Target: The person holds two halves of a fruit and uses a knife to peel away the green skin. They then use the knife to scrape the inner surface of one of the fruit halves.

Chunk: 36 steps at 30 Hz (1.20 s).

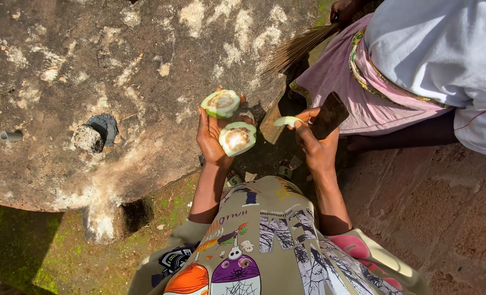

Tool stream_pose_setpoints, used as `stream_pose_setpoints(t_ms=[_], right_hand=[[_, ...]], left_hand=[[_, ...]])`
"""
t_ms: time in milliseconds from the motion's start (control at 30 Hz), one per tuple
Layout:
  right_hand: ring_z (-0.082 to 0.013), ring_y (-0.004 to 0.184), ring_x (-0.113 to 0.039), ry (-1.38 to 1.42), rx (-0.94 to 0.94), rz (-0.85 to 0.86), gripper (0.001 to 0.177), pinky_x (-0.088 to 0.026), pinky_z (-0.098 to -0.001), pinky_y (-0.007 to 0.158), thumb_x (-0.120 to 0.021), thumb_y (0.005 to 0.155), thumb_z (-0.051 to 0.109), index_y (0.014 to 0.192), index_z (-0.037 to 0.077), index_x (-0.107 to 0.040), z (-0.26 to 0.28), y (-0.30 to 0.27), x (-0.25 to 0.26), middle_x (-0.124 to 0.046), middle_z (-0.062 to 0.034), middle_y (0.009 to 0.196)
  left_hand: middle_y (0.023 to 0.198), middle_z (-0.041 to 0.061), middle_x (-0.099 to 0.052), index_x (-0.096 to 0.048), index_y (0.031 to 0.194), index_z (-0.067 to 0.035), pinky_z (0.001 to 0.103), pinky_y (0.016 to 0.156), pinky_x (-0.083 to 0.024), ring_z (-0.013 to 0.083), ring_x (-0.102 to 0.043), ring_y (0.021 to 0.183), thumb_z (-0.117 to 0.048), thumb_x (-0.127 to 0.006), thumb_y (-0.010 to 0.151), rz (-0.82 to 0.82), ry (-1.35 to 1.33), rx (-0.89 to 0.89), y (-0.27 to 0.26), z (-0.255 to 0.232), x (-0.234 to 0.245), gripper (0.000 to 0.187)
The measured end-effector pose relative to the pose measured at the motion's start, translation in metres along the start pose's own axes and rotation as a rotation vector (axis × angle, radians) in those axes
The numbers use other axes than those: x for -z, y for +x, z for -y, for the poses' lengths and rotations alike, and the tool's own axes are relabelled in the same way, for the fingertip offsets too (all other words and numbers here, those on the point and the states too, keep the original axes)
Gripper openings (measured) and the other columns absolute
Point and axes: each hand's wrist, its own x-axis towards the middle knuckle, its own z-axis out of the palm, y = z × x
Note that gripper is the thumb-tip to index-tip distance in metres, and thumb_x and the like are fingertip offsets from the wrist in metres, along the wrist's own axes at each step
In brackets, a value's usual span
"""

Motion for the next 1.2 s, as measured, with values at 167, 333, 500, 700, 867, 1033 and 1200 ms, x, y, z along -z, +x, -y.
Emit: stream_pose_setpoints(t_ms=[167,333,500,700,867,1033,1200], right_hand=[[-0.0025,0.066,-0.050,-0.129,0.021,0.097,0.010,-0.040,-0.0211,0.059,-0.072,0.095,0.005,0.101,0.004,-0.065,0.004,0.017,0.027,-0.067,0.0015,0.084],[-0.0057,0.065,-0.050,-0.598,0.125,0.460,0.011,-0.043,-0.0247,0.060,-0.077,0.088,0.007,0.094,0.003,-0.069,0.017,0.034,0.056,-0.058,0.0018,0.072],[-0.0056,0.063,-0.053,-0.680,0.105,0.552,0.014,-0.044,-0.0263,0.058,-0.077,0.082,0.006,0.094,0.003,-0.070,0.019,0.031,0.064,-0.059,0.0017,0.070],[-0.0063,0.064,-0.047,-0.234,-0.027,0.342,0.010,-0.037,-0.0242,0.058,-0.075,0.089,0.000,0.099,0.000,-0.071,-0.018,0.005,0.049,-0.058,-0.0041,0.077],[-0.0055,0.048,-0.042,0.370,-0.201,0.128,0.014,-0.033,-0.0226,0.044,-0.067,0.087,0.000,0.100,-0.002,-0.062,-0.028,-0.009,0.012,-0.068,-0.0178,0.078],[-0.0061,0.045,-0.039,0.311,-0.347,0.257,0.015,-0.030,-0.0245,0.039,-0.067,0.088,0.000,0.099,-0.007,-0.059,-0.045,-0.009,0.010,-0.067,-0.0221,0.081],[-0.0055,0.046,-0.038,0.408,-0.422,0.347,0.017,-0.031,-0.0251,0.041,-0.069,0.087,0.001,0.101,-0.002,-0.060,-0.056,-0.007,0.001,-0.068,-0.0196,0.081]], left_hand=[[0.136,0.025,-0.063,-0.030,0.164,-0.016,0.047,0.080,-0.065,0.0356,-0.074,0.092,-0.058,-0.026,0.111,0.130,0.052,0.016,-0.005,-0.019,0.006,0.068],[0.148,0.020,-0.056,-0.027,0.166,-0.012,0.047,0.087,-0.066,0.0352,-0.074,0.098,-0.054,-0.027,0.110,0.095,0.328,0.151,-0.012,-0.047,0.008,0.070],[0.136,0.023,-0.058,-0.022,0.162,-0.016,0.045,0.077,-0.067,0.0344,-0.074,0.092,-0.058,-0.026,0.105,0.157,0.426,0.374,-0.029,-0.051,0.024,0.071],[0.135,0.024,-0.062,-0.031,0.159,-0.012,0.044,0.076,-0.067,0.0349,-0.075,0.091,-0.060,-0.028,0.105,0.103,0.354,0.376,-0.044,-0.025,0.031,0.072],[0.133,0.022,-0.064,-0.036,0.157,-0.013,0.043,0.073,-0.066,0.0341,-0.075,0.089,-0.059,-0.030,0.107,0.069,0.176,0.256,-0.055,-0.004,0.026,0.068],[0.131,0.025,-0.067,-0.041,0.154,-0.008,0.043,0.075,-0.067,0.0341,-0.075,0.089,-0.060,-0.030,0.109,-0.049,0.224,0.197,-0.053,-0.001,0.032,0.070],[0.134,0.023,-0.065,-0.037,0.157,-0.013,0.043,0.072,-0.066,0.0331,-0.075,0.090,-0.057,-0.027,0.109,-0.025,0.187,0.207,-0.049,-0.015,0.044,0.065]])
